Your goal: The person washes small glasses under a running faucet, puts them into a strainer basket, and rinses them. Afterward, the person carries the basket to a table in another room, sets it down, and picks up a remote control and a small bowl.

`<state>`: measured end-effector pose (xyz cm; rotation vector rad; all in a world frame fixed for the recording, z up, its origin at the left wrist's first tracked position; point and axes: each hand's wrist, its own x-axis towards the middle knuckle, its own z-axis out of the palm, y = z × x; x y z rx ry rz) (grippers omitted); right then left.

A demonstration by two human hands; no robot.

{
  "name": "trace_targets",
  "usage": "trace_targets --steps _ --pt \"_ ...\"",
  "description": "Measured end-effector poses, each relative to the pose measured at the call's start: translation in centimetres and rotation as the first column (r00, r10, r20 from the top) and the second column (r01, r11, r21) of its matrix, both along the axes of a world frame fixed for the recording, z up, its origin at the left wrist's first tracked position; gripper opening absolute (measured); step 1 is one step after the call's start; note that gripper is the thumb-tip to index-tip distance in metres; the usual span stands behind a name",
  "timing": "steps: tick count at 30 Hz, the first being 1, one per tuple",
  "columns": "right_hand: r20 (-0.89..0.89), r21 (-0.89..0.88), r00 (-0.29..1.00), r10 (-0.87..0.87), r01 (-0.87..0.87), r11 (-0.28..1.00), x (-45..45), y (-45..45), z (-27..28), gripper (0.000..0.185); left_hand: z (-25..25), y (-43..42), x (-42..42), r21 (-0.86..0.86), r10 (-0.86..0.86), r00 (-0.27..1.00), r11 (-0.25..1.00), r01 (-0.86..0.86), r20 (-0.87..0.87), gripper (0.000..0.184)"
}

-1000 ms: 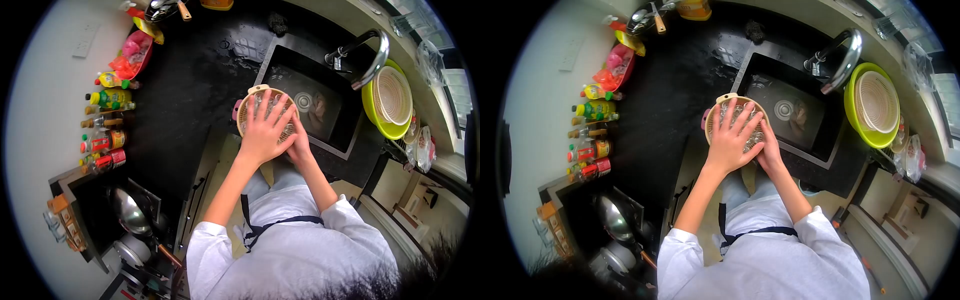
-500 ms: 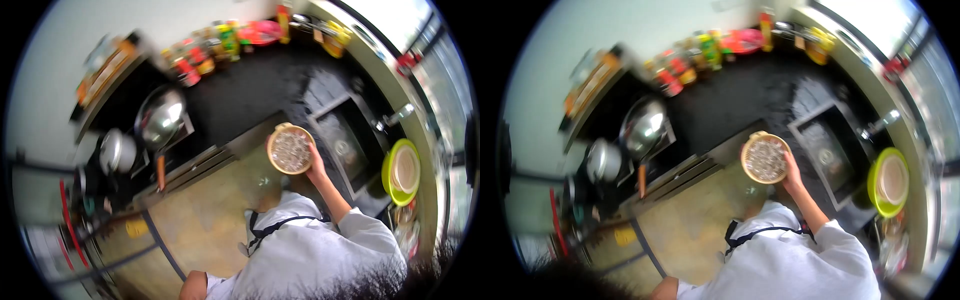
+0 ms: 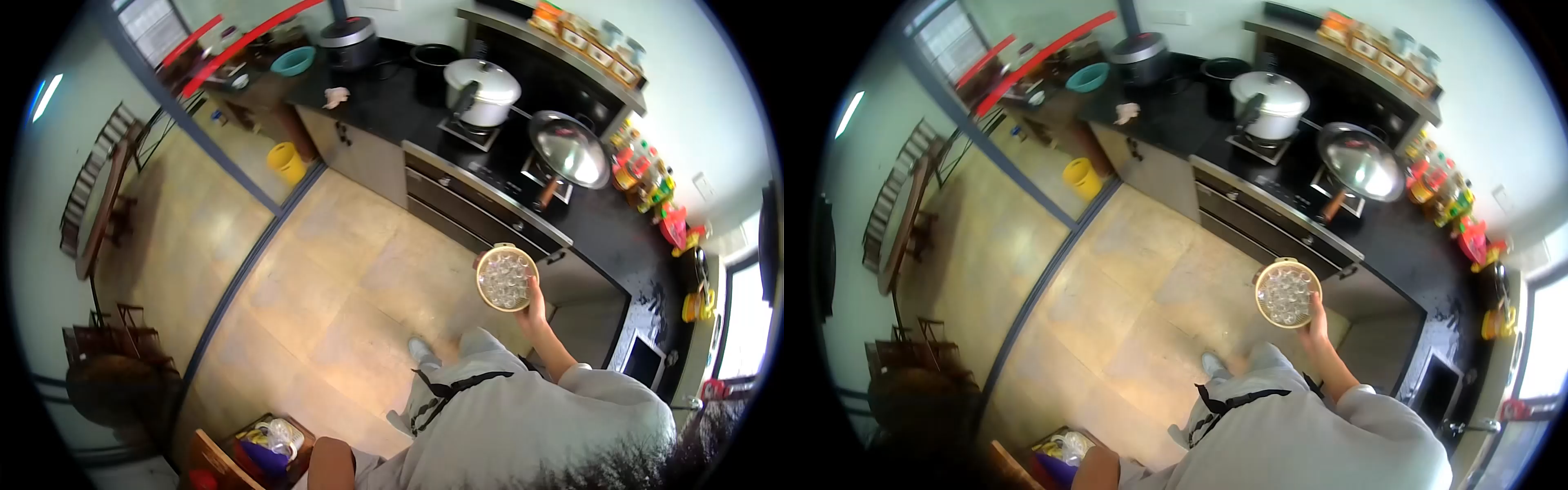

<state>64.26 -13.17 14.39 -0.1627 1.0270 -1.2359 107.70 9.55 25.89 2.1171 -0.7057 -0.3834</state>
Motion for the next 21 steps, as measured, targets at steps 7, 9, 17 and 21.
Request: trace_targets --steps 7,9,17,21 --pt "0.036 0.083 0.971 0.237 -0.239 0.967 16.1 -6.7 0.3 0.052 -1.4 7.4 8.5 0.123 0.376 0.925 0.922 -0.367 -0.053 0.04" --pt "0.036 0.037 0.937 0.347 -0.348 0.937 20.9 -7.9 -0.1 0.052 -1.0 8.6 11.3 0.153 0.449 0.893 0.886 -0.439 -0.035 0.041" --pt "0.05 0.108 0.86 0.507 -0.51 0.854 42.9 -14.3 -3.5 0.052 1.9 6.8 26.3 0.195 0.687 0.722 0.699 -0.688 0.085 0.043" --pt "0.089 0.073 0.754 0.65 -0.656 0.751 55.5 -18.1 -2.6 0.045 4.5 7.1 34.2 0.176 0.782 0.605 0.581 -0.794 0.148 0.044"
